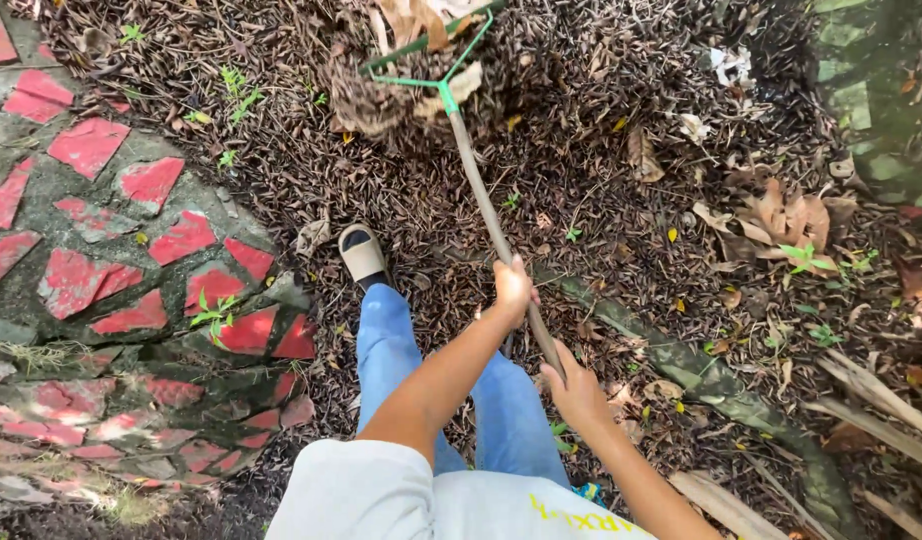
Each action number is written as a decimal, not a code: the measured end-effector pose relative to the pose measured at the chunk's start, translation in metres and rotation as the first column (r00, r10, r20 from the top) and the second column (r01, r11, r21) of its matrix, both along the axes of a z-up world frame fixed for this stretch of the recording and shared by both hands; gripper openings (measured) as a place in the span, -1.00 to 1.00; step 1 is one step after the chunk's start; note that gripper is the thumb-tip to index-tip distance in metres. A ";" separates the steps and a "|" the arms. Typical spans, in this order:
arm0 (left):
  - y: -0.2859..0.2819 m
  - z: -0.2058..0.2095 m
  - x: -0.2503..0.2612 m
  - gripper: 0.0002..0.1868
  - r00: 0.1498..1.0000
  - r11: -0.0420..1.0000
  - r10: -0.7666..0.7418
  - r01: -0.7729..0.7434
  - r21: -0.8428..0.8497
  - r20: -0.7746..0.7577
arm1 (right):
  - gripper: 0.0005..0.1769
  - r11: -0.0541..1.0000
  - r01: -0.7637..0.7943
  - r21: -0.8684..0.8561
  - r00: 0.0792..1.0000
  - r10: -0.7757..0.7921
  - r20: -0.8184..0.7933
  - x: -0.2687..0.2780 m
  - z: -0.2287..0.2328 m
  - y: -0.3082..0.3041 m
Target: Raking dry leaves on the ground into a pile using a leaf rake.
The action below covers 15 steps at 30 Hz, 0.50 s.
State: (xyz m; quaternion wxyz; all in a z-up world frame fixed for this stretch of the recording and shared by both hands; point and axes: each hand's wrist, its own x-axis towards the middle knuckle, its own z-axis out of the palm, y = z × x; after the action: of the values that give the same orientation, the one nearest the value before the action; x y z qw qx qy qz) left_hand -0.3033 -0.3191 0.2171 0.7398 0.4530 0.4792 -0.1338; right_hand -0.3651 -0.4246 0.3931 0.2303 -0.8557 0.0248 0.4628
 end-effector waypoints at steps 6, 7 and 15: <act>-0.021 0.068 -0.057 -0.77 0.979 0.989 0.077 -0.099 -0.112 -0.186 | -0.38 1.000 -0.009 -0.005 1.000 0.009 0.006 -0.066 0.001 -0.046; -0.022 0.073 -0.067 -0.80 0.980 0.986 0.083 -0.107 -0.125 -0.184 | -0.41 0.999 -0.002 -0.054 0.999 -0.001 -0.046 -0.074 0.005 -0.049; 0.079 0.092 0.008 -0.76 0.988 0.991 0.126 -0.121 0.058 -0.094 | -0.42 0.992 -0.067 0.106 0.993 0.056 0.104 0.003 -0.007 0.053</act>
State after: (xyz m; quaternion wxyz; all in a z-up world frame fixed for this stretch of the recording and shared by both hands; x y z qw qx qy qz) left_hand -0.2956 -0.2403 0.3090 0.7103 0.4344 0.5452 -0.0974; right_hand -0.3619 -0.3712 0.3865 0.2634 -0.8645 -0.0385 0.4264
